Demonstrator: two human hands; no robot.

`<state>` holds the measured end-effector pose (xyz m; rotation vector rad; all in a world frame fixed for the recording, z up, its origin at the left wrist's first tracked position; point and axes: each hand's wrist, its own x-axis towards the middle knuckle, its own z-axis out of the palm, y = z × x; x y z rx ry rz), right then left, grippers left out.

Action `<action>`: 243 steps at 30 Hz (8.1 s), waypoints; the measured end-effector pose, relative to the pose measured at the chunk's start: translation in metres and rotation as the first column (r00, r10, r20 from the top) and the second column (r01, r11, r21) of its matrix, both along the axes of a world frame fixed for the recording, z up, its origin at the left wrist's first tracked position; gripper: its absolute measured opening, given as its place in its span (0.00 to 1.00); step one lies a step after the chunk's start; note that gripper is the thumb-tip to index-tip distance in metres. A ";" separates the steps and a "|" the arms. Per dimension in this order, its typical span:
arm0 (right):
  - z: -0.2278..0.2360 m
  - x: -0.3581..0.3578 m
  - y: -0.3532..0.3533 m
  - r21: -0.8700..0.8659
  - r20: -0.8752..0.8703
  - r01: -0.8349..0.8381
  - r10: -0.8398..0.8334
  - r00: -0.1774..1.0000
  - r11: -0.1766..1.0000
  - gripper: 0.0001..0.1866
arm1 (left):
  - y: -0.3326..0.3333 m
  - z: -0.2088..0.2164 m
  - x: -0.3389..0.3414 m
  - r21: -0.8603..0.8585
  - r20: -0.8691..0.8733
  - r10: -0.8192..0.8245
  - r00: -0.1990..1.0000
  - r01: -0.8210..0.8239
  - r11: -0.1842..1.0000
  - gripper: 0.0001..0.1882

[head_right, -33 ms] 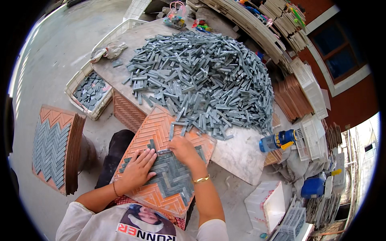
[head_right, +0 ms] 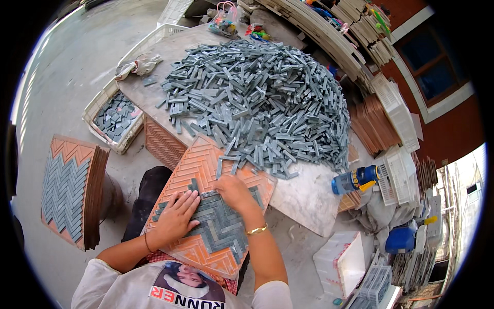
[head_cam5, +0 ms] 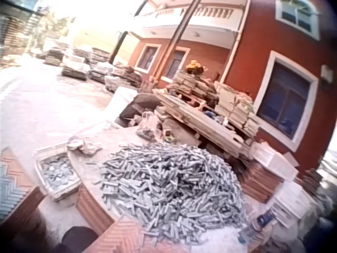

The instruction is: The person places small gray rectangular tiles by hand onto an orange board, arranging them in a herringbone pattern. The person flips the board to reveal the completed pattern and continues placing tiles on a second board.

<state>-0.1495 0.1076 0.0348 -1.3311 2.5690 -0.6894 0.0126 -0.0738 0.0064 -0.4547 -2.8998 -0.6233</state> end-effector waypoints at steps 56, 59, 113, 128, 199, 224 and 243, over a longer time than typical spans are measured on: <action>-0.020 -0.019 -0.001 -0.175 -0.120 -0.042 0.021 0.993 0.984 0.06 | 0.014 0.002 -0.044 0.085 -0.002 0.120 0.993 -0.119 0.989 0.38; -0.020 -0.016 -0.002 -0.136 -0.102 -0.020 0.006 0.995 0.990 0.06 | 0.013 -0.001 -0.047 0.074 -0.005 0.103 0.995 -0.103 0.992 0.38; -0.010 0.059 -0.051 -0.230 0.135 0.500 -0.481 0.866 0.835 0.10 | 0.006 0.011 0.012 0.123 0.057 -0.037 0.998 0.029 0.992 0.35; -0.007 0.056 -0.056 -0.164 -0.075 0.354 -0.370 0.926 0.921 0.08 | 0.001 0.007 0.011 0.208 0.005 -0.011 1.000 0.009 0.978 0.31; 0.004 -0.032 0.005 -0.243 0.290 0.321 -0.248 0.924 0.915 0.07 | 0.005 0.000 -0.055 -0.024 -0.001 0.111 0.994 -0.111 0.994 0.36; -0.010 -0.024 0.001 -0.070 -0.186 -0.085 0.070 0.980 0.994 0.06 | 0.023 0.005 -0.040 -0.026 -0.026 0.051 0.998 -0.052 0.998 0.34; 0.000 -0.020 0.005 -0.109 -0.178 -0.057 0.037 0.983 0.992 0.05 | 0.022 0.009 -0.038 0.006 -0.009 0.025 1.000 -0.025 1.000 0.29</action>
